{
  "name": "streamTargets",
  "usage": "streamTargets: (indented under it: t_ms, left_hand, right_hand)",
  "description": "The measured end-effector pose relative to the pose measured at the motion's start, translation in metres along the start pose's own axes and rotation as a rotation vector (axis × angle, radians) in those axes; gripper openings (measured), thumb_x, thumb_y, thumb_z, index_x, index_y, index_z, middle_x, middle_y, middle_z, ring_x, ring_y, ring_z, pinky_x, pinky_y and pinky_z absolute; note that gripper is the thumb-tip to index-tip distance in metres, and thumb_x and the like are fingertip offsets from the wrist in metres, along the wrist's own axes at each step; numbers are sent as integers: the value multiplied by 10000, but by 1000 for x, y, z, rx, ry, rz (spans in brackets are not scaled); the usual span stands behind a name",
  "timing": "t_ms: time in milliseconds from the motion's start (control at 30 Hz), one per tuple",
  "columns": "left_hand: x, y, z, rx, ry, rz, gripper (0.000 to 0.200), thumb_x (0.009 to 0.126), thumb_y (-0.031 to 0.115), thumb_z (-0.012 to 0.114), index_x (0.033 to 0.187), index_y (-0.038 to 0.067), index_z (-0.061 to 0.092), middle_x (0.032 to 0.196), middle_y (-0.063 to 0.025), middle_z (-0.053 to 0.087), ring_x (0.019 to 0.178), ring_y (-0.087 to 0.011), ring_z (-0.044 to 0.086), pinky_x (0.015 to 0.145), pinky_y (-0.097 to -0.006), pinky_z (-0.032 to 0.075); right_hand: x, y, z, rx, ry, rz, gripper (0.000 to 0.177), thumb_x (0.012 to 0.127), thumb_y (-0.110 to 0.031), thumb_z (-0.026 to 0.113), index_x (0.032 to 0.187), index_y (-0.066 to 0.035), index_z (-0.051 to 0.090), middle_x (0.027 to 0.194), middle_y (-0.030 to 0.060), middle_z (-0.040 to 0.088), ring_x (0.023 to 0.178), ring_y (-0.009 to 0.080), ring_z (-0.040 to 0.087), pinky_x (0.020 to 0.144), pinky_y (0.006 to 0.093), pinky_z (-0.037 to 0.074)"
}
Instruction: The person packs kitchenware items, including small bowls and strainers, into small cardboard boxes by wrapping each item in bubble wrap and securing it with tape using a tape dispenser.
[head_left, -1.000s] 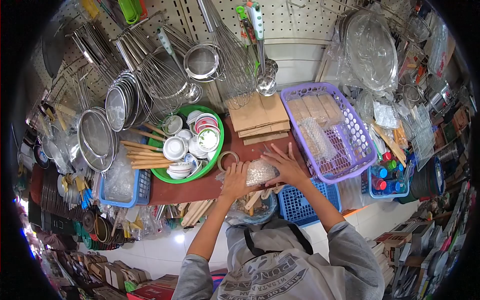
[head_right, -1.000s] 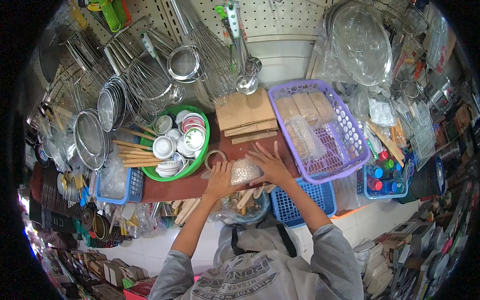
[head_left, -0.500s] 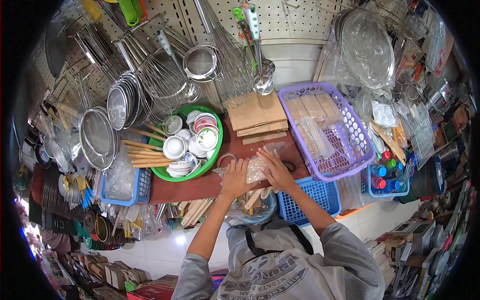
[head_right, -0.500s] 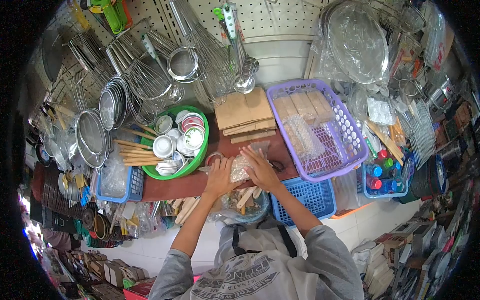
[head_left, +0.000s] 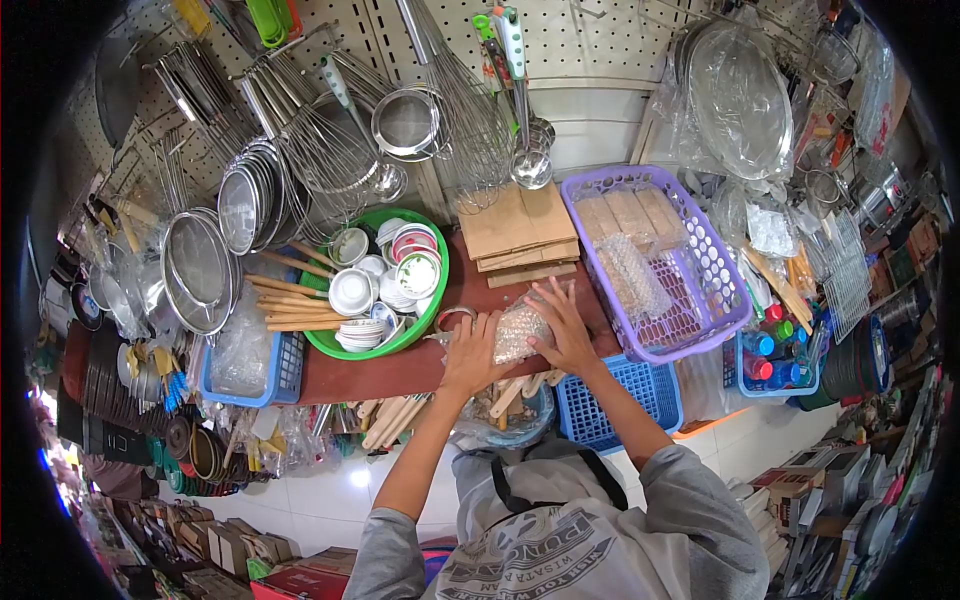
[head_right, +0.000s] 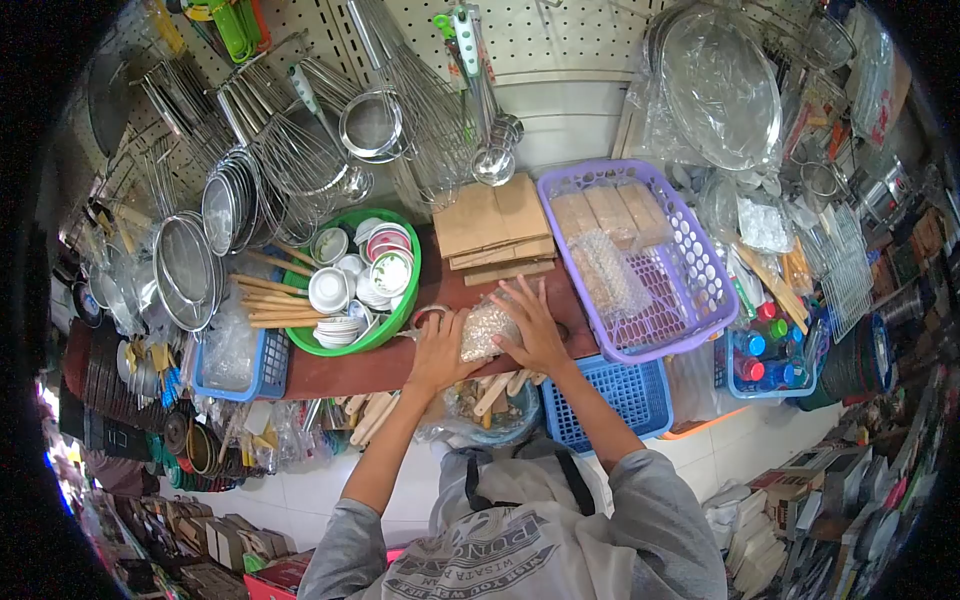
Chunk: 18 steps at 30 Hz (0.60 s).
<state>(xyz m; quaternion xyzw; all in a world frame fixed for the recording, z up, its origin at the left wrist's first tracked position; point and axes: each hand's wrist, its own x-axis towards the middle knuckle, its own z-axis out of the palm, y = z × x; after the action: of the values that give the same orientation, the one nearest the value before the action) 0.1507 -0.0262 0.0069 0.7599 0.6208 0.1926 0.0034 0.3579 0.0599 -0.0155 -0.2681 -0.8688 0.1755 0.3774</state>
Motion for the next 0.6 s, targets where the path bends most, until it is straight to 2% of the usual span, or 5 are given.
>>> streamTargets:
  t_ms: [200,300,400,500,600]
  left_hand:
    - [5,0,-10,-7,8,-14,909,701,549,780,1351,-2,465,1203,-166,526,1127,-372,475,963,-487,408]
    - [4,-1,-12,-48,40,-39,914,712,554,776,1353,-12,452,1202,-177,522,1124,-383,471,976,-487,400]
    - [3,-3,-15,-85,65,-95,914,725,558,771,1352,-18,439,1199,-187,519,1114,-392,470,978,-480,398]
    - [3,-6,-18,-111,95,-124,907,729,558,770,1342,-22,436,1197,-195,517,1101,-397,471,977,-477,397]
    - [3,-9,-22,-141,107,-149,906,731,556,774,1336,-26,435,1194,-202,515,1090,-402,474,973,-482,396]
  right_hand:
    - [13,-6,-17,-152,36,0,667,911,-533,582,1420,-110,500,1526,174,374,1469,436,220,1187,623,56]
    - [17,-6,-16,-39,198,168,690,919,-521,583,1446,-90,469,1543,193,342,1474,413,225,1195,584,92]
    - [8,11,-5,237,279,322,747,940,-517,564,1508,-77,361,1561,185,316,1479,358,235,1191,549,139]
    - [-2,19,14,845,492,592,790,950,-506,570,1542,-77,269,1563,206,299,1462,327,268,1181,449,208]
    - [-18,28,18,1205,382,805,796,967,-584,489,1566,-140,212,1564,117,325,1455,268,284,1168,487,231]
